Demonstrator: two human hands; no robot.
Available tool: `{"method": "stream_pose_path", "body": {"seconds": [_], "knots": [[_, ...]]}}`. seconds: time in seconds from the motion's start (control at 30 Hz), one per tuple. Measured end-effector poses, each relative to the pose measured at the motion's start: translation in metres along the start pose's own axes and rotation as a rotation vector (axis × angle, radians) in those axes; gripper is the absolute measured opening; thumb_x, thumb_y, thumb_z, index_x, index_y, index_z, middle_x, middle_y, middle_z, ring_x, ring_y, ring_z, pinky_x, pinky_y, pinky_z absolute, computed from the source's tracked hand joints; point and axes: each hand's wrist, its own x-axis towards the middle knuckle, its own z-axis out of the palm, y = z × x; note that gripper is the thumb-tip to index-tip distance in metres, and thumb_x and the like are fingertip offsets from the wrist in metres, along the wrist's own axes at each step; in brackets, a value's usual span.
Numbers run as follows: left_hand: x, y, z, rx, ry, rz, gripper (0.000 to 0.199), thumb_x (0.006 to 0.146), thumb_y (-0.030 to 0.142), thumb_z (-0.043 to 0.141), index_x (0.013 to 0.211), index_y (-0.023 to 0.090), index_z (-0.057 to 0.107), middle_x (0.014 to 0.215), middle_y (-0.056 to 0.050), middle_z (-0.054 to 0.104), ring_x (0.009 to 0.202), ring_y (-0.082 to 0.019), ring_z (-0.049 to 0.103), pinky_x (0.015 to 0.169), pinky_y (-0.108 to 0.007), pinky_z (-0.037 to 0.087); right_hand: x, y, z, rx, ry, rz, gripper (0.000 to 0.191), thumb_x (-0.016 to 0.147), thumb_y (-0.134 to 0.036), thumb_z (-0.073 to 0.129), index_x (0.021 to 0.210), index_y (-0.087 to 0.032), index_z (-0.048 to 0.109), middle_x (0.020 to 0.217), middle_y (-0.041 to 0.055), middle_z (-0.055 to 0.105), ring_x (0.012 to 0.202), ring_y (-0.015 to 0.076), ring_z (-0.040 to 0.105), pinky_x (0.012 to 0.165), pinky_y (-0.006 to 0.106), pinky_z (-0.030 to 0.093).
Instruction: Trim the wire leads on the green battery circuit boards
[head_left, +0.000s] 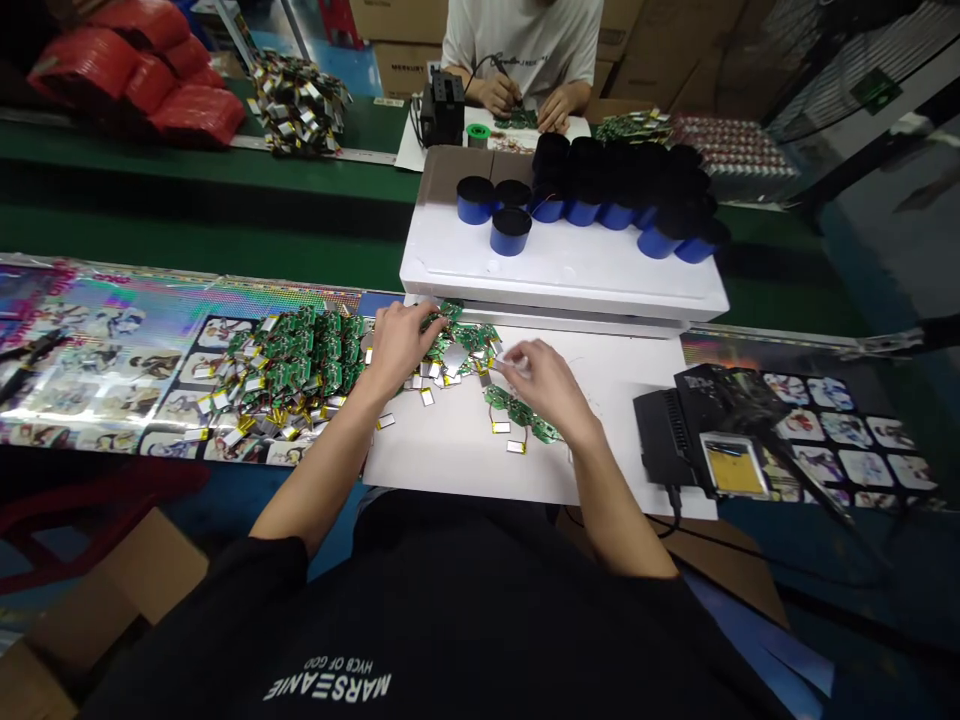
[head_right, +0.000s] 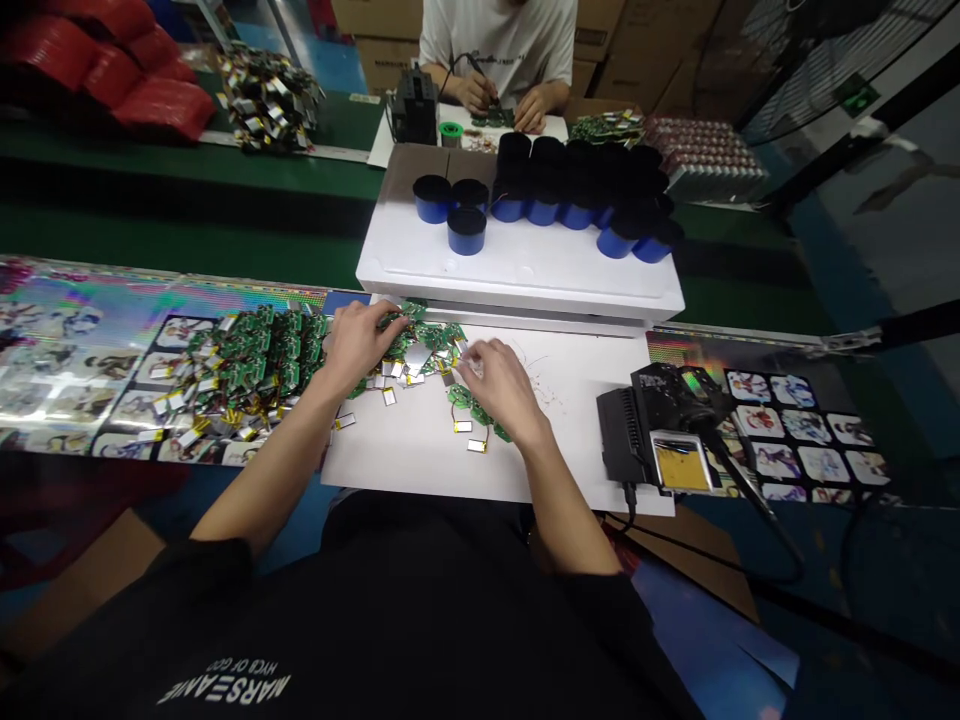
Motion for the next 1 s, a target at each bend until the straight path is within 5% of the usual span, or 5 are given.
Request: {"method": "stream_pose_path", "body": {"seconds": [0.33,0.47,0.63,0.8,1.0], "knots": [[-0.014,-0.002,-0.002,0.008,0.056,0.026,0.052,0.099,0.045,0.063,0.145,0.021,0.061,0.141,-0.021,0.057,0.127,-0.043,0.053,0.106,-0.058,0.045,-0.096,0.041,0.002,-0.325,-0.052,0.125,0.025,0.091,-0.025,0.070,0.115,-0.020,0.068,0.113,0.0157,0.065,0.109,0.0370,0.060,0.093,0.049,0.051],[-0.034,0.032,0.000,-0.108,0.091,0.179,0.038,0.102,0.039,0.059,0.135,0.020,0.064,0.146,-0.019,0.055,0.138,-0.039,0.049,0.115,-0.058,0.042,-0.091,0.037,0.000,-0.155,0.018,0.145,0.012,0.087,-0.017,0.065,0.098,-0.022,0.063,0.106,0.0120,0.066,0.104,0.0335,0.061,0.092,0.048,0.050],[-0.073,0.092,0.017,-0.226,-0.195,0.548,0.036,0.107,0.048,0.051,0.123,0.020,0.069,0.129,-0.016,0.069,0.123,-0.033,0.060,0.107,-0.050,0.047,-0.086,0.029,-0.023,0.384,0.028,0.175,0.011,0.089,-0.029,0.071,0.088,-0.025,0.062,0.087,0.0013,0.068,0.085,0.0225,0.065,0.086,0.039,0.053],[-0.068,0.099,0.014,-0.201,-0.141,0.372,0.048,0.109,0.053,0.042,0.088,0.019,0.068,0.091,-0.012,0.071,0.096,-0.029,0.061,0.095,-0.046,0.044,-0.074,0.021,-0.042,0.638,0.088,0.189,0.026,0.084,-0.047,0.084,0.098,-0.027,0.074,0.095,0.0041,0.076,0.084,0.0236,0.069,0.080,0.039,0.056],[-0.059,0.073,-0.005,-0.734,-0.300,0.053,0.056,0.099,0.068,0.052,0.070,0.020,0.055,0.067,0.000,0.052,0.067,-0.017,0.048,0.066,-0.031,0.035,-0.047,0.002,-0.011,0.869,-0.063,0.200,0.047,0.096,-0.064,0.066,0.074,-0.024,0.069,0.064,0.0021,0.065,0.061,0.0196,0.059,0.067,0.037,0.051]]}}
